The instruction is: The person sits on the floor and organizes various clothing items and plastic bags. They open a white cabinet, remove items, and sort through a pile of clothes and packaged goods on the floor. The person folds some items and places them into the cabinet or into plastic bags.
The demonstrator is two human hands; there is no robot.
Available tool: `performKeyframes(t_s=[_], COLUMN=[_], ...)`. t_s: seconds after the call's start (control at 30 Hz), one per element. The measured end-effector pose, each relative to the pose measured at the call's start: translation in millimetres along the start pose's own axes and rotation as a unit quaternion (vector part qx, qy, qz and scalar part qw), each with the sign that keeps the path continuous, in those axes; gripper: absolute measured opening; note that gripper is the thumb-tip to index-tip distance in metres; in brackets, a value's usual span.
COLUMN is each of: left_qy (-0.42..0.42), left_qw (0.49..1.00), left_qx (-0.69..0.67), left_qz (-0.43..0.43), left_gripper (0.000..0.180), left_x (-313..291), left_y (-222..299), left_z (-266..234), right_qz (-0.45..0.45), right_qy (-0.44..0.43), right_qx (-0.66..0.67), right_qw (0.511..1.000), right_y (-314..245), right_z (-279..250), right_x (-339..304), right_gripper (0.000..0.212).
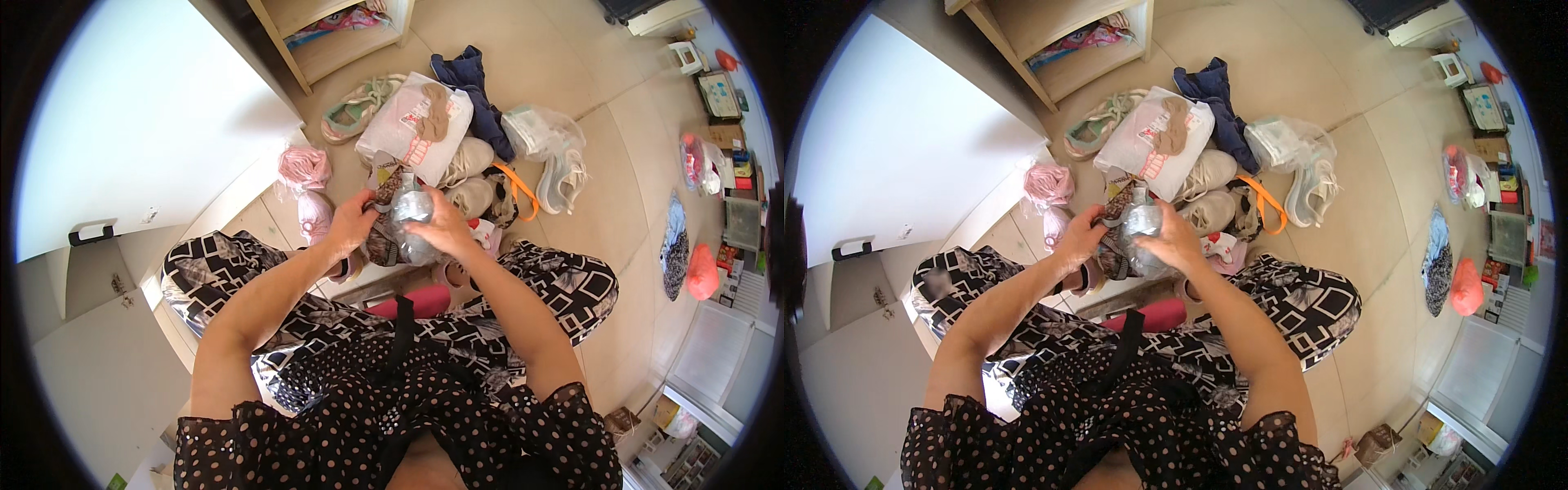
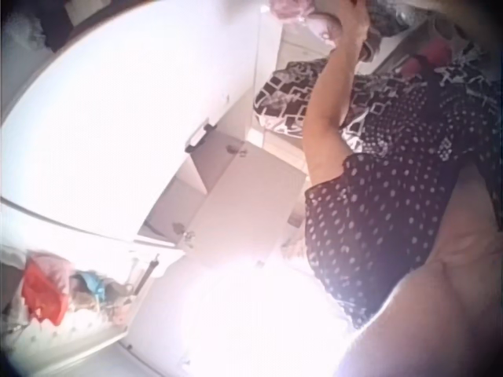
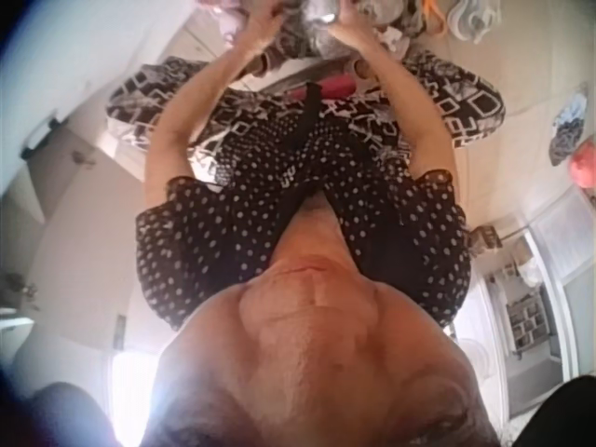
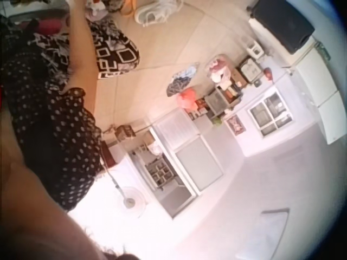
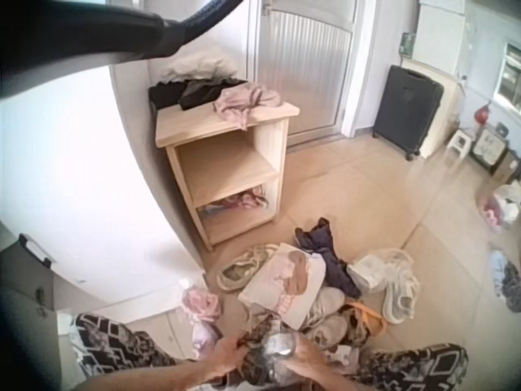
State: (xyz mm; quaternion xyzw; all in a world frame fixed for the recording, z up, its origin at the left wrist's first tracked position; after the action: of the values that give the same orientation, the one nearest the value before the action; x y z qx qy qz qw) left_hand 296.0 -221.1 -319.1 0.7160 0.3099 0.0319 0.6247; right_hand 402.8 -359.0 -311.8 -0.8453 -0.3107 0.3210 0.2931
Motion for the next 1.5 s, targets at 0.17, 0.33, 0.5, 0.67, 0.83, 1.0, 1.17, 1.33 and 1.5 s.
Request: performKeyframes(t_s=[0.17,0.33,0.5,0.67,0.83,1.0,1.17,1.33,1.5], left_qy=[0.066,0.036,0.002,0.006,-0.203,-0.085,0.134,0.111,0.072], left_qw=[0.960,0.961,0.963,0.962,0.964,0.992,0.970,0.990,0.978], left_qx=[-0.227,-0.228,-0.237,-0.258,-0.069,0.080,0.130,0.081,0.188], left_qz=[-0.153,-0.150,-0.131,-0.086,-0.159,0.048,0.157,-0.015,0.051], left_gripper=[0.027,0.022,0.020,0.019,0.027,0.045,0.049,0.036,0.028], left_x=[8,7,3,4,-38,-46,-30,-25,-19], left_y=[-43,-35,-16,-2,46,48,46,7,16], left_z=[-19,-7,1,-7,56,29,-29,-28,-22], right_qz=[0.122,0.089,0.015,-0.084,0.038,0.086,0.135,-0.029,0.055], right_qy=[-0.020,-0.106,-0.115,-0.023,-0.015,0.053,-0.071,-0.006,0.018], right_qx=[0.317,0.590,0.161,-0.191,-0.153,-0.038,0.277,0.054,-0.064], right_qw=[0.940,0.795,0.980,0.978,0.987,0.994,0.949,0.998,0.996], right_y=[62,7,-7,-11,-22,-5,-2,-31,-25], right_z=[-20,-24,21,19,15,27,46,31,25], right_x=[10,10,16,28,46,66,63,51,51], right_gripper=[0.052,0.037,0.037,0.028,0.026,0.030,0.038,0.065,0.052])
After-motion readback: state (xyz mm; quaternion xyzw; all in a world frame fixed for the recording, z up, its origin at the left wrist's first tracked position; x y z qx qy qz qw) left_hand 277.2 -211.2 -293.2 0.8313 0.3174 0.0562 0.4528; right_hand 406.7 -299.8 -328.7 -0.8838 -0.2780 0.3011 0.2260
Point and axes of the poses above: each hand's wrist, its own x-axis towards the middle knuckle, its own z-axis out of the palm, y = z × x, the point moved 10 cm from there along x, towards the middle knuckle, and after that the axes turned 6 degrees about -x, right-handed, at the moved point
